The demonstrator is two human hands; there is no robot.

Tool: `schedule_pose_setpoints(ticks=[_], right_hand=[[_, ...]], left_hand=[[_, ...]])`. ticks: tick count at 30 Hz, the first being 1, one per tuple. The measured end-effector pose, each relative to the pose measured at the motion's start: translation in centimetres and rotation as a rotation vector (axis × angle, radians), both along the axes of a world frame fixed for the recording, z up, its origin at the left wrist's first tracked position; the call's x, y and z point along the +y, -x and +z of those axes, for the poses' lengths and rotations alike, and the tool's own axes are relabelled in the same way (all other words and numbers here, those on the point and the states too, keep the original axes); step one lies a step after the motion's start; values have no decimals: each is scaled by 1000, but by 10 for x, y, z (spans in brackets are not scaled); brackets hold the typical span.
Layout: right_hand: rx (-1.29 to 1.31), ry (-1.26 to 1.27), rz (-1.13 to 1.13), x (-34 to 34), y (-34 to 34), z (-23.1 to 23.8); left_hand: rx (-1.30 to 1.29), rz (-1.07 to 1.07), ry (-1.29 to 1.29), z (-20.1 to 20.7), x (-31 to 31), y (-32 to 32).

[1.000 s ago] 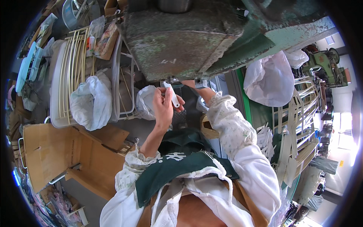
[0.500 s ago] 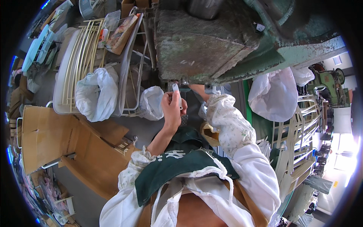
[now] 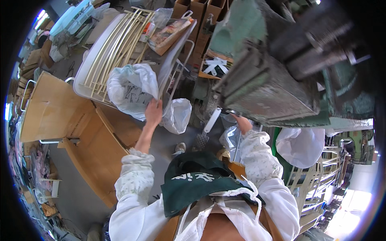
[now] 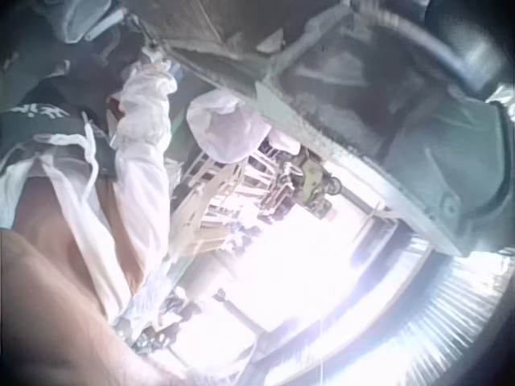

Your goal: The person repeatedly picks up white plastic clips from a bag and a table, then inserts them into a press machine to join them. The person handles the parts one at a time, places them into the machine, and removes the joined pieces.

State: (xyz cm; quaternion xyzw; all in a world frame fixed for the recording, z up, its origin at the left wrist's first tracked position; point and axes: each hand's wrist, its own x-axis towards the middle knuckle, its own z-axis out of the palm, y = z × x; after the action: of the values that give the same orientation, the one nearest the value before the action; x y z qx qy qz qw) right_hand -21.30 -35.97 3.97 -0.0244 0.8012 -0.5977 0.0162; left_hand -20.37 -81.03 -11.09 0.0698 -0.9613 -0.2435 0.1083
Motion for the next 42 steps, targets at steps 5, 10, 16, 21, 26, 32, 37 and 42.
schedule_pose_setpoints(ticks=[5,10,16,21,26,32,37,42], right_hand=[[-2,-53,-119,30,-6,-1],[-4,-84,-150,25,-13,-6],[-35,-77,-184,38,-28,-4],[-37,-110,-227,46,-38,-10],[-37,-87,-154,36,-24,-8],[-38,116,-146,37,-14,-10],[-136,382,-234,40,-22,-6],[-274,552,-237,24,-11,-6]], left_hand=[[-154,119,-468,58,-56,58],[-426,76,131,-1,-68,114],[-404,42,231,-2,-67,128],[-185,255,-393,16,-74,150],[258,292,-170,-21,7,207],[158,77,211,-42,10,201],[-188,66,-65,20,-58,156],[-30,203,2,-59,-87,188]])
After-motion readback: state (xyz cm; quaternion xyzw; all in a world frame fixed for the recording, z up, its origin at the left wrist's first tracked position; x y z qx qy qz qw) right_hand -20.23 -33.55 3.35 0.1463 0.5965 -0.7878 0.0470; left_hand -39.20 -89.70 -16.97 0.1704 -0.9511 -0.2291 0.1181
